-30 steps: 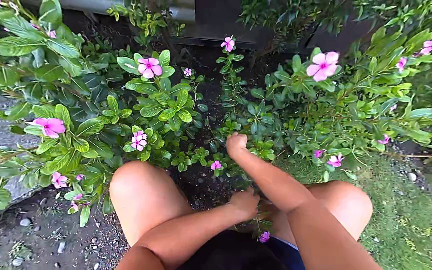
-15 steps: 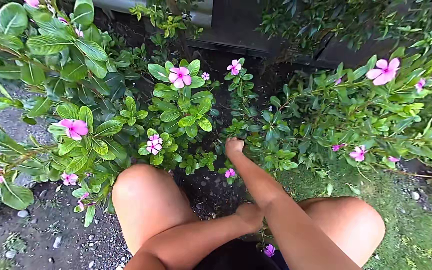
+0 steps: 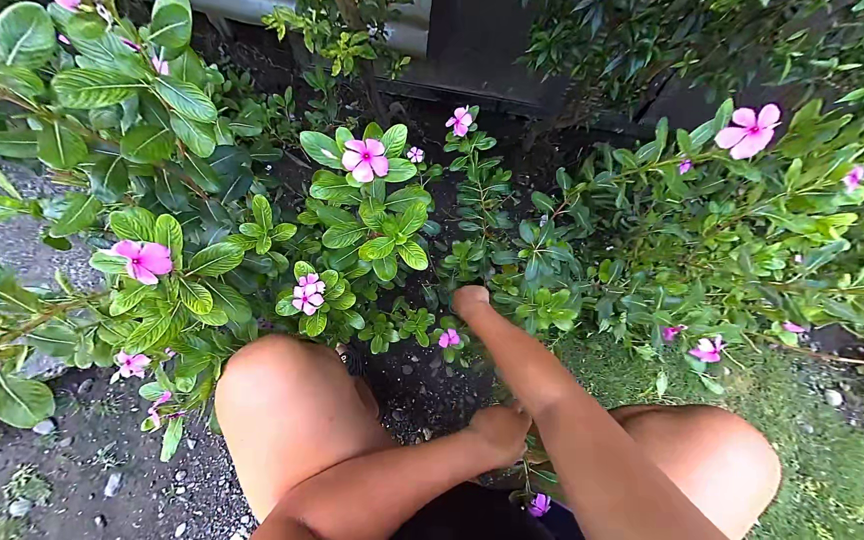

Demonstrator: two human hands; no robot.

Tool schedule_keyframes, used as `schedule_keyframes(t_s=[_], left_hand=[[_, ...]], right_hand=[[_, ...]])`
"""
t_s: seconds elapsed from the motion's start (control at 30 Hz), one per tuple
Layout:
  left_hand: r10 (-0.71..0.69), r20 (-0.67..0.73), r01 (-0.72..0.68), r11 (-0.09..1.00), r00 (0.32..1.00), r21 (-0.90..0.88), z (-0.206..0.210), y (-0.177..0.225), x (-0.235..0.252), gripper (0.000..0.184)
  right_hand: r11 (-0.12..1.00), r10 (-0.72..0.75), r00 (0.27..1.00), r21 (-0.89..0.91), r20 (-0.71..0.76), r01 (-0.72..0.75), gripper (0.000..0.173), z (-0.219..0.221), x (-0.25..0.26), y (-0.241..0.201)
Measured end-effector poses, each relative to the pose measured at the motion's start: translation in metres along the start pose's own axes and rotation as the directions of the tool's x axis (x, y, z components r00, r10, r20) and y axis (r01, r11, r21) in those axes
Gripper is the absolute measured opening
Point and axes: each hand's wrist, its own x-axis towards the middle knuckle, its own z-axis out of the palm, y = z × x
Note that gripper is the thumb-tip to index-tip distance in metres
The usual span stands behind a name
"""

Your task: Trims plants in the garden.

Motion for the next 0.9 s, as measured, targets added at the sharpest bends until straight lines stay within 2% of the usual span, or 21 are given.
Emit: schedule_keyframes(t_s=[0.1, 0.17, 0.23, 0.4, 0.53, 0.6, 0.67, 0.7, 0.77, 0.9], left_hand=[[0.008, -0.005, -0.008, 1.0, 1.0, 0.005, -0.001, 0.0, 0.0, 0.048], [0.016, 0.003, -0.016, 1.0, 1.0, 0.009, 0.0, 0.002, -0.001, 0.047], [0.036, 0.005, -0.036, 0.999, 0.999, 0.015, 0.0, 0.003, -0.002, 0.047], [0.061, -0.017, -0.061, 0.998, 0.998, 0.019, 0.005, 0.003, -0.001, 0.044], [0.066, -0.012, -0.066, 0.998, 0.998, 0.023, 0.006, 0.003, -0.001, 0.044], [0.075, -0.028, -0.075, 0.997, 0.997, 0.018, 0.005, 0.002, 0.0, 0.042], [0.071, -0.043, -0.071, 0.997, 0.997, 0.001, 0.002, 0.001, 0.0, 0.043], [0.067, -0.045, -0.068, 0.998, 0.997, -0.004, 0.0, 0.001, 0.001, 0.045], [0.065, -0.052, -0.066, 0.998, 0.996, -0.015, 0.0, -0.001, 0.003, 0.048], [0.067, -0.052, -0.068, 0.997, 0.996, -0.025, 0.001, -0.003, 0.007, 0.05]], right_hand=[[0.998, 0.027, 1.0, 0.058, 0.011, -0.027, 0.047, 0.004, 0.001, 0.009], [0.987, 0.106, 0.993, 0.122, -0.045, -0.1, 0.05, 0.015, 0.011, 0.011], [0.975, 0.158, 0.981, 0.172, -0.111, -0.137, 0.061, 0.021, 0.021, 0.009], [0.988, 0.082, 0.964, 0.15, -0.251, -0.045, 0.048, 0.017, 0.022, 0.004], [0.991, 0.086, 0.971, 0.117, -0.222, -0.061, 0.046, 0.013, 0.021, -0.001], [0.991, 0.108, 0.981, 0.098, -0.164, -0.093, 0.055, 0.014, 0.02, 0.0], [0.988, 0.129, 0.985, 0.097, -0.115, -0.118, 0.073, 0.014, 0.015, 0.007], [0.986, 0.141, 0.985, 0.1, -0.099, -0.132, 0.077, 0.015, 0.013, 0.011], [0.982, 0.153, 0.984, 0.122, -0.085, -0.142, 0.076, 0.015, 0.007, 0.019], [0.986, 0.135, 0.98, 0.122, -0.148, -0.118, 0.075, 0.011, 0.001, 0.026]])
